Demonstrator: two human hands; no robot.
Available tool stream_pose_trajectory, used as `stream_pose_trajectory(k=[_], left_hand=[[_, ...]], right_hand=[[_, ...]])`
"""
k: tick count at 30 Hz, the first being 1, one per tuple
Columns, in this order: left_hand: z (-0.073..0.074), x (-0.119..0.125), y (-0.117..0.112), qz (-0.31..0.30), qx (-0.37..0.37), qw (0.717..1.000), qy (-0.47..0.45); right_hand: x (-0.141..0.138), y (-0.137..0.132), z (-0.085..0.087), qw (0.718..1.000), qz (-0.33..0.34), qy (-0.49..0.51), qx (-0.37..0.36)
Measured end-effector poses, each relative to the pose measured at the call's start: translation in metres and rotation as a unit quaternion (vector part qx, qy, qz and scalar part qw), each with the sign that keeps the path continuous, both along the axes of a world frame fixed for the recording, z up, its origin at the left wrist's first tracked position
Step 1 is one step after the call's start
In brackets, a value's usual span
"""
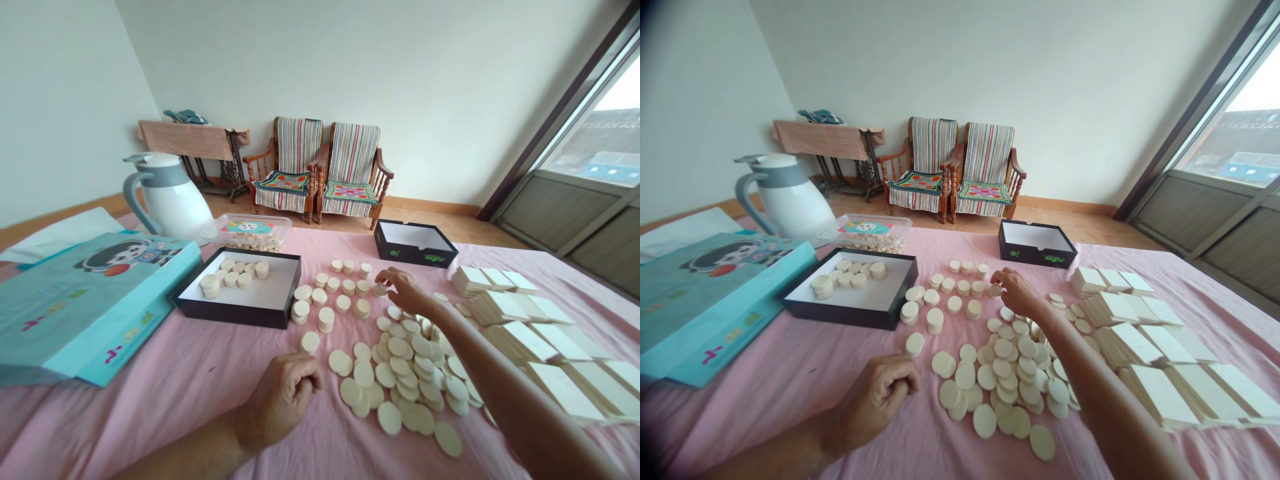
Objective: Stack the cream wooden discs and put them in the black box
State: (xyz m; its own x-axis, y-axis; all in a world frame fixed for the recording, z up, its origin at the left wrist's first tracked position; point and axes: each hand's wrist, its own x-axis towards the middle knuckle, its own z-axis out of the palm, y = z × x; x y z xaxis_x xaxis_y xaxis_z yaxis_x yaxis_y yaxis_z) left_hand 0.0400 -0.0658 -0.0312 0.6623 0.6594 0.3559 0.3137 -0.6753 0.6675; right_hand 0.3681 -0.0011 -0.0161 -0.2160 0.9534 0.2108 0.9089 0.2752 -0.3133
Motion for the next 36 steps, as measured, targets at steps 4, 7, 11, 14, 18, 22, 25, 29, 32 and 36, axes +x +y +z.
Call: stream_pose_trajectory(k=[4, 7, 11, 14, 18, 22, 25, 29, 32, 36], left_hand=[[-0.001, 0.000, 0.000, -0.001, 0.000, 1.000, 0.002], [-0.002, 0.000, 0.000, -0.003, -0.001, 1.000, -0.001], [-0.001, 0.000, 0.000, -0.001, -0.003, 1.000, -0.001], [-0.001, 0.000, 0.000, 0.002, -0.003, 1.000, -0.003], [-0.002, 0.000, 0.001, -0.001, -0.003, 1.000, 0.000], [-0.002, 0.000, 0.000, -0.002, -0.002, 1.000, 0.001], [-0.001, 0.000, 0.000, -0.003, -0.003, 1.000, 0.001], [-0.001, 0.000, -0.001, -0.002, -0.003, 1.000, -0.001], [-0.002, 0.000, 0.000, 0.001, -0.003, 1.000, -0.001], [-0.004, 0.000, 0.000, -0.002, -0.003, 1.000, 0.003]], right_hand=[[0.003, 0.007, -0.005, 1.000, -0.005, 0.004, 0.005], [0.003, 0.007, -0.006, 1.000, -0.018, 0.010, 0.019], [0.000, -0.001, -0.001, 0.999, -0.029, 0.015, 0.012], [0.000, -0.011, 0.005, 0.998, -0.059, -0.002, -0.001], [0.003, -0.030, 0.013, 0.995, -0.087, -0.037, -0.044], [-0.002, -0.046, 0.017, 0.988, -0.066, -0.088, -0.104], [-0.008, -0.049, 0.017, 0.986, -0.055, -0.091, -0.125], [-0.013, -0.049, 0.012, 0.989, -0.043, -0.082, -0.119], [-0.013, -0.047, 0.008, 0.991, -0.032, -0.077, -0.105], [-0.012, -0.038, 0.008, 0.997, -0.051, -0.036, -0.045]])
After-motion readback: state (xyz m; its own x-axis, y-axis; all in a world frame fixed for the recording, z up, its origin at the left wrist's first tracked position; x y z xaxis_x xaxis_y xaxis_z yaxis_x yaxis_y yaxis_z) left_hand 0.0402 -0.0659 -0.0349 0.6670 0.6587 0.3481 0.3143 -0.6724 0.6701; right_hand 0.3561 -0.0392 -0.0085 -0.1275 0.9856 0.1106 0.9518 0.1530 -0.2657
